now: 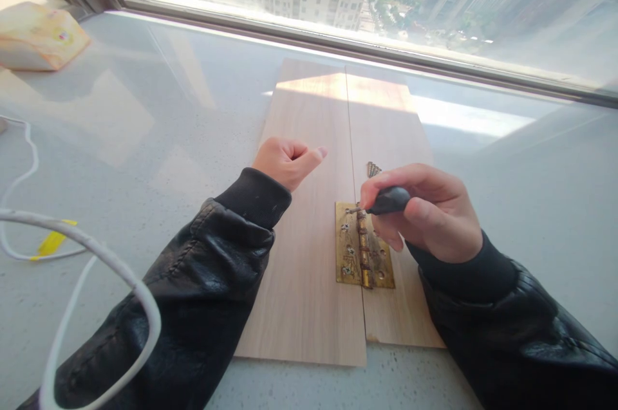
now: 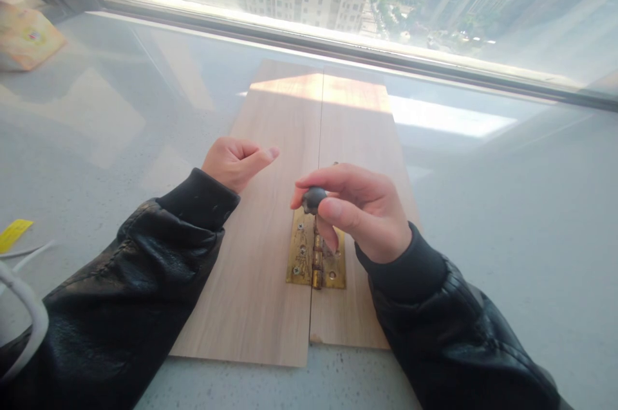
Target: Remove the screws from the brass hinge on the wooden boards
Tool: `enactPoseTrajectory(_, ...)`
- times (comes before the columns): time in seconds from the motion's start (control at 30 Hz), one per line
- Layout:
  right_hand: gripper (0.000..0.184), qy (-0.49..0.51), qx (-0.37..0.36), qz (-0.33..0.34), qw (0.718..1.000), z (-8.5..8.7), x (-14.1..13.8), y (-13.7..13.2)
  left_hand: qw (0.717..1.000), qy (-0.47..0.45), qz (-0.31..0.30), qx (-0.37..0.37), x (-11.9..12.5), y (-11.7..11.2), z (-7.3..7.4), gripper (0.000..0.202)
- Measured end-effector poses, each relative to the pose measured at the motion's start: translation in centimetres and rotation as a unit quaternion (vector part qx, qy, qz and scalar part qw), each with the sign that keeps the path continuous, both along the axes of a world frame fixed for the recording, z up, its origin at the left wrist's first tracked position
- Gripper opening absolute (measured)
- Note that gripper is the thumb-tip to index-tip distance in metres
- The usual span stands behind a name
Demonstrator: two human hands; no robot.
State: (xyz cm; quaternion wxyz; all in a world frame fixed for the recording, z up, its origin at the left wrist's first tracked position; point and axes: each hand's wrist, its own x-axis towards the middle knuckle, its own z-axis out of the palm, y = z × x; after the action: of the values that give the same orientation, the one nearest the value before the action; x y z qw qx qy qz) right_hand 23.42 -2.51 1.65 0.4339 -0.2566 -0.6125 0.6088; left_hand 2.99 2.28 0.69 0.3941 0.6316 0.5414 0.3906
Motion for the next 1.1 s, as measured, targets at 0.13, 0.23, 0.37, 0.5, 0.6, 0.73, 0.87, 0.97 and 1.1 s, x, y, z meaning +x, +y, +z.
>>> enactPoseTrajectory(0.13,0.028,-0.004,0.009,0.001,1.0,0.4,-0.5,-0.1,1.0,0.0,0.004,-0.003,0.0,0.0,0.0,0.05)
enactPoseTrajectory(0.23,0.027,-0.015,0.049,-0.04,0.998,0.8,-1.1,-0.2,1.0,-0.006,0.002,-0.003,0.0,0.0,-0.1,0.05)
enactPoseTrajectory(0.37,0.017,-0.038,0.099,-0.094,0.99,0.9,-1.3,0.0,1.0,-0.003,0.002,0.004,0.0,0.0,-0.2,0.05)
enactPoseTrajectory(0.5,0.022,-0.047,0.069,-0.045,0.996,0.5,-0.6,0.1,1.0,0.0,0.002,0.002,0.0,0.0,-0.1,0.05)
enactPoseTrajectory(0.6,0.026,-0.023,0.036,-0.025,0.999,0.0,-0.4,-0.1,1.0,-0.001,0.003,-0.001,0.0,-0.1,0.0,0.05)
enactPoseTrajectory(0.73,0.026,-0.003,0.055,-0.045,0.998,-0.5,-0.6,-0.1,1.0,-0.004,0.001,0.0,0.0,-0.1,0.0,0.05)
enactPoseTrajectory(0.87,0.029,0.009,0.09,-0.034,0.995,-0.3,-1.0,0.3,1.0,-0.002,0.003,-0.001,0.0,0.0,0.0,0.05)
enactPoseTrajectory(0.97,0.024,-0.023,0.129,-0.069,0.989,0.2,-1.1,0.4,1.0,0.001,0.003,-0.001,0.0,0.0,-0.1,0.05)
enactPoseTrajectory(1.1,0.026,-0.057,0.126,-0.086,0.987,0.7,-0.8,0.2,1.0,-0.001,0.002,0.002,0.0,0.0,-0.1,0.05)
